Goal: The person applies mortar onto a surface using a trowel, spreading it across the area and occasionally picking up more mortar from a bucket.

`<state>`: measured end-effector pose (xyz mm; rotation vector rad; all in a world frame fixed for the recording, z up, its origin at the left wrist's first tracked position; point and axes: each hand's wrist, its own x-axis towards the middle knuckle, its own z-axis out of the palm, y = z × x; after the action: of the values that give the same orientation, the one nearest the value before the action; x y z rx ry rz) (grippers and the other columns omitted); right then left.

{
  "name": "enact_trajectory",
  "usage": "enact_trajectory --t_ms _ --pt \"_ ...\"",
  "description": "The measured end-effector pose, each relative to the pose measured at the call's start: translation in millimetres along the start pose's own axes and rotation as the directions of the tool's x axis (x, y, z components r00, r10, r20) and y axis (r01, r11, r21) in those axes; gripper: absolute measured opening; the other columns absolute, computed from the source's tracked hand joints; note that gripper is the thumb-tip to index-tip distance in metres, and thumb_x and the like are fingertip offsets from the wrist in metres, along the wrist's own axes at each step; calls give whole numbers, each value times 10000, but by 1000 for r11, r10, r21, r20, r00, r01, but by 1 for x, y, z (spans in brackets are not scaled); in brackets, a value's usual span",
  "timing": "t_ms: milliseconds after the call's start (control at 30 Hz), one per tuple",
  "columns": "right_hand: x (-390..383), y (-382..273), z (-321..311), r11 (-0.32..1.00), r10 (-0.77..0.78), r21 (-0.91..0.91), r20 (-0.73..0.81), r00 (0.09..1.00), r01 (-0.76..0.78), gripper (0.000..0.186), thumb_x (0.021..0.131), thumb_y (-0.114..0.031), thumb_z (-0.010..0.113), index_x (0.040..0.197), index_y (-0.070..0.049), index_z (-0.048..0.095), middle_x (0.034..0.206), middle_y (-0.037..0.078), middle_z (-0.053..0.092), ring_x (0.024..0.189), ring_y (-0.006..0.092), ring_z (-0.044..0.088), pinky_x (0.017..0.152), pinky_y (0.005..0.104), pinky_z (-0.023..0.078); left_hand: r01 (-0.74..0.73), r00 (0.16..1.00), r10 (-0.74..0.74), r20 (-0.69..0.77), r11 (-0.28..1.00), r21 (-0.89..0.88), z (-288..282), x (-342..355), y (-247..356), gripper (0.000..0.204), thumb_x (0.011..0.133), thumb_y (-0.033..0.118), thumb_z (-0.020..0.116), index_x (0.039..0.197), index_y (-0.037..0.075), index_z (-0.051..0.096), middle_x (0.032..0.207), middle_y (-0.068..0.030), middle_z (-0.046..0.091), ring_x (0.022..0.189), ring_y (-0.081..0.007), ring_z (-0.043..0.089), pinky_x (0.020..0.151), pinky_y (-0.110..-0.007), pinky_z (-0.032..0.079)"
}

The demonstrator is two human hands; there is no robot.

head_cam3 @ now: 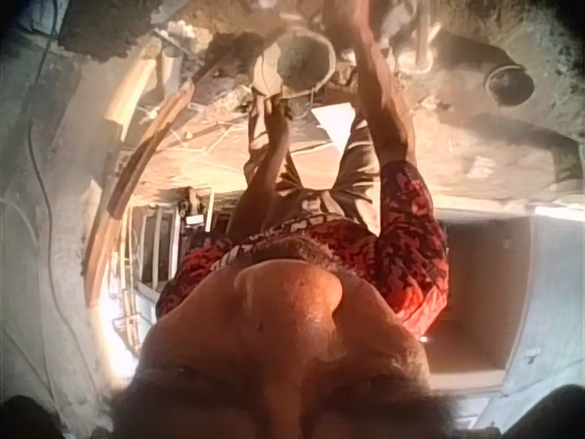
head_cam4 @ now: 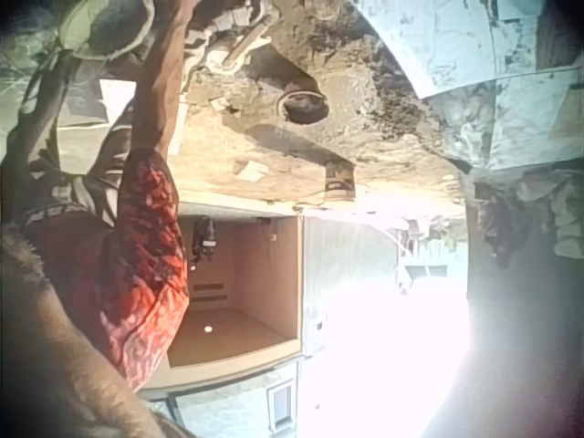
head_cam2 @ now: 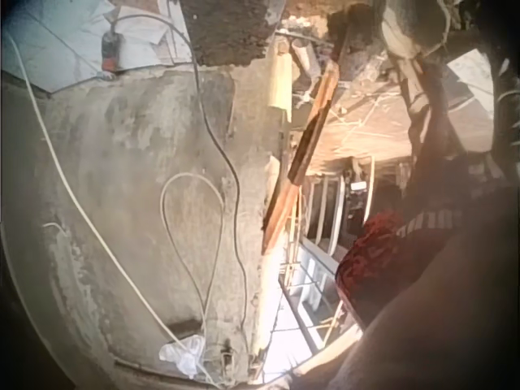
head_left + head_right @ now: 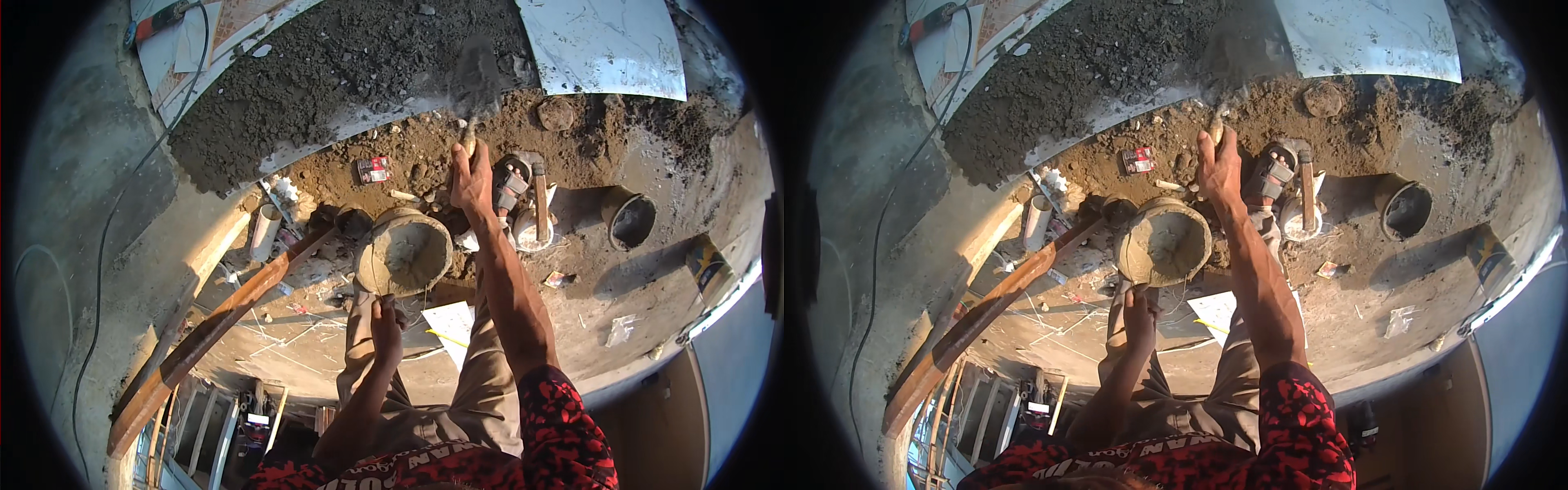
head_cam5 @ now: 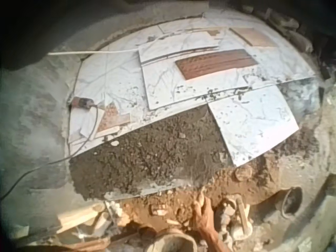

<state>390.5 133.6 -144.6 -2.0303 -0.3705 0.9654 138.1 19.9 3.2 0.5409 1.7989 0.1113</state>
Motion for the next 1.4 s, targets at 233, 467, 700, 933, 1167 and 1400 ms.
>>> enact_trajectory --t_ms 233,467,700,933,1167,1400 --pt "23 74 -15 996 66 -57 53 996 -63 468 962 -392 502 1196 -8 375 722 184 558 670 299 559 643 419 456 90 976 -100 193 994 61 32 -24 -101 401 996 447 429 1088 81 566 643 9 446 570 -79 460 526 -245 416" --pt "6 -22 11 977 76 206 -143 987 -46 377 972 -355 526 1076 -3 444 786 105 528 683 197 520 573 378 436 -94 995 49 90 797 596 9 -30 -170 227 970 245 447 1054 59 545 823 -248 637 719 -444 605 593 -495 435" --pt "4 -38 9 898 184 431 -177 967 -92 336 974 -316 491 1109 -22 404 694 81 514 620 158 518 563 326 439 92 958 -266 107 637 765 -35 27 -158 416 937 237 463 1284 21 394 1035 -326 607 920 -482 602 723 -531 475" --pt "32 -28 3 991 74 105 54 996 -80 381 954 -355 512 1103 -10 451 840 225 627 715 363 619 680 452 472 -5 972 -194 132 544 839 7 61 -152 483 924 287 473 1327 43 368 1059 -323 602 916 -483 600 744 -536 476" --pt "32 -34 48 967 -210 -2 566 797 256 378 943 -294 519 1165 -15 395 866 330 599 806 518 580 694 516 456 -136 983 -11 183 623 770 -42 63 -101 592 903 407 538 1357 71 363 1164 -273 597 1025 -428 609 837 -475 486" --pt "36 -29 -5 992 57 110 -27 998 -53 393 939 -277 525 1202 -38 356 839 317 607 765 492 603 675 527 456 -289 957 140 253 431 855 -71 -48 86 478 891 251 535 1309 36 453 1251 -225 538 1150 -386 532 945 -428 437"
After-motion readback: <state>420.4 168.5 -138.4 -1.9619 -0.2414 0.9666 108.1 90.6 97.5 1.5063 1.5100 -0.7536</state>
